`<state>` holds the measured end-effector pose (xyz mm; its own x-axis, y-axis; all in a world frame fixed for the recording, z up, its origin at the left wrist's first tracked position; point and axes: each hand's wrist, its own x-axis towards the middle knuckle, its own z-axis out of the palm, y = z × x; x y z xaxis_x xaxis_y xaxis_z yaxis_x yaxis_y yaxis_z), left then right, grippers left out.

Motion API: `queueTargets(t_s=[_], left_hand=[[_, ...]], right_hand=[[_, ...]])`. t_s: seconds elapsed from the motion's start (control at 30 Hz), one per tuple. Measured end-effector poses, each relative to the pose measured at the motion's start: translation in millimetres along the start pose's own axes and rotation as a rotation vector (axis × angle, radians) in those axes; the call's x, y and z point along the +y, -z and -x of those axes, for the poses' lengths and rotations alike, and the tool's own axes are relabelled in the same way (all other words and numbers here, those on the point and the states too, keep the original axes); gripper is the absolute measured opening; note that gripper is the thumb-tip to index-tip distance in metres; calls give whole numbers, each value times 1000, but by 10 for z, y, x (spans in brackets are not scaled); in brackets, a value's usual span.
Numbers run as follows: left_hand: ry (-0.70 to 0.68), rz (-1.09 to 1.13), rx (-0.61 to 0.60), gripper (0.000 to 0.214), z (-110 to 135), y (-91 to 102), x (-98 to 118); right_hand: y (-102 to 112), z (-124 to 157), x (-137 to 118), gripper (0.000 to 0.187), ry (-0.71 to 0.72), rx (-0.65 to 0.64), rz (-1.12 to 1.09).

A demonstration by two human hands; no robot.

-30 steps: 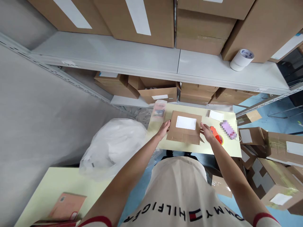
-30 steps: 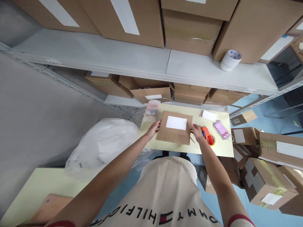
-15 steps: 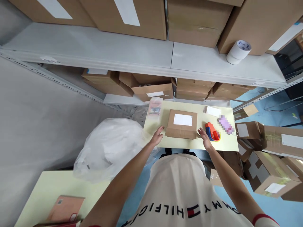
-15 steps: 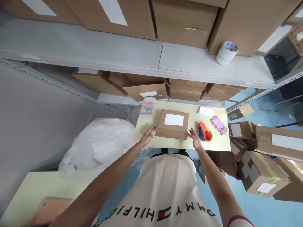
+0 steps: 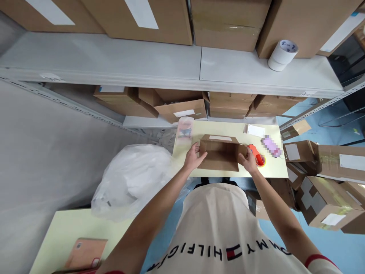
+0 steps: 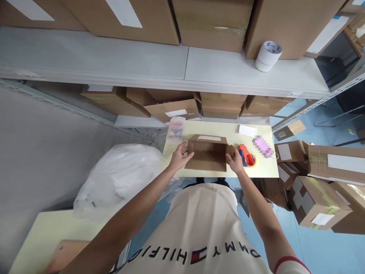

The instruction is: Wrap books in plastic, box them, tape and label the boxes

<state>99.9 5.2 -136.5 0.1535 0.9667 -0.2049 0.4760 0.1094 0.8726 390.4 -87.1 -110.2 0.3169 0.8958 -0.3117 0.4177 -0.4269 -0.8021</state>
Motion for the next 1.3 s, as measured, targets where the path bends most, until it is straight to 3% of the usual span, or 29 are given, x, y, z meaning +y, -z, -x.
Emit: queueTargets(t_s=[0.1, 0.23, 0.33, 0.4, 0.47, 0.53, 0.63, 0.77, 0.83, 1.03, 1.3], left_hand=[[101, -60, -5, 52, -130, 29, 135], [65, -131, 21, 34, -243, 86, 136], [11, -162, 89, 34, -228, 161, 127], [-55, -255, 140, 38, -175, 215, 170], [-158, -430, 126, 34, -107, 257, 251], [-242, -624, 30, 28, -46, 277, 338], [-235, -745, -138, 26, 17, 264, 392], [-130, -654, -303, 87, 62, 191, 228], [-109, -560, -330, 107, 65, 132, 89], [-97, -308, -254, 105, -11, -51, -195], [-219, -227, -175, 104, -6, -53, -377]], right_hand=[[85, -114, -101, 62, -18, 27, 9], [91, -188, -93, 72, -62, 82, 116], [83, -148, -129, 72, 10, 214, 366], [95, -93, -203, 56, 114, 258, 605], [117, -37, -284, 37, 183, 150, 799], [134, 9, -326, 30, 197, -30, 869], [104, 66, -245, 45, 162, -169, 780], [-66, 120, 57, 113, 101, -198, 564], [-172, 116, 206, 127, 107, -146, 435], [-345, -17, 461, 120, 127, 26, 168], [-360, 12, 541, 117, 229, 106, 219]])
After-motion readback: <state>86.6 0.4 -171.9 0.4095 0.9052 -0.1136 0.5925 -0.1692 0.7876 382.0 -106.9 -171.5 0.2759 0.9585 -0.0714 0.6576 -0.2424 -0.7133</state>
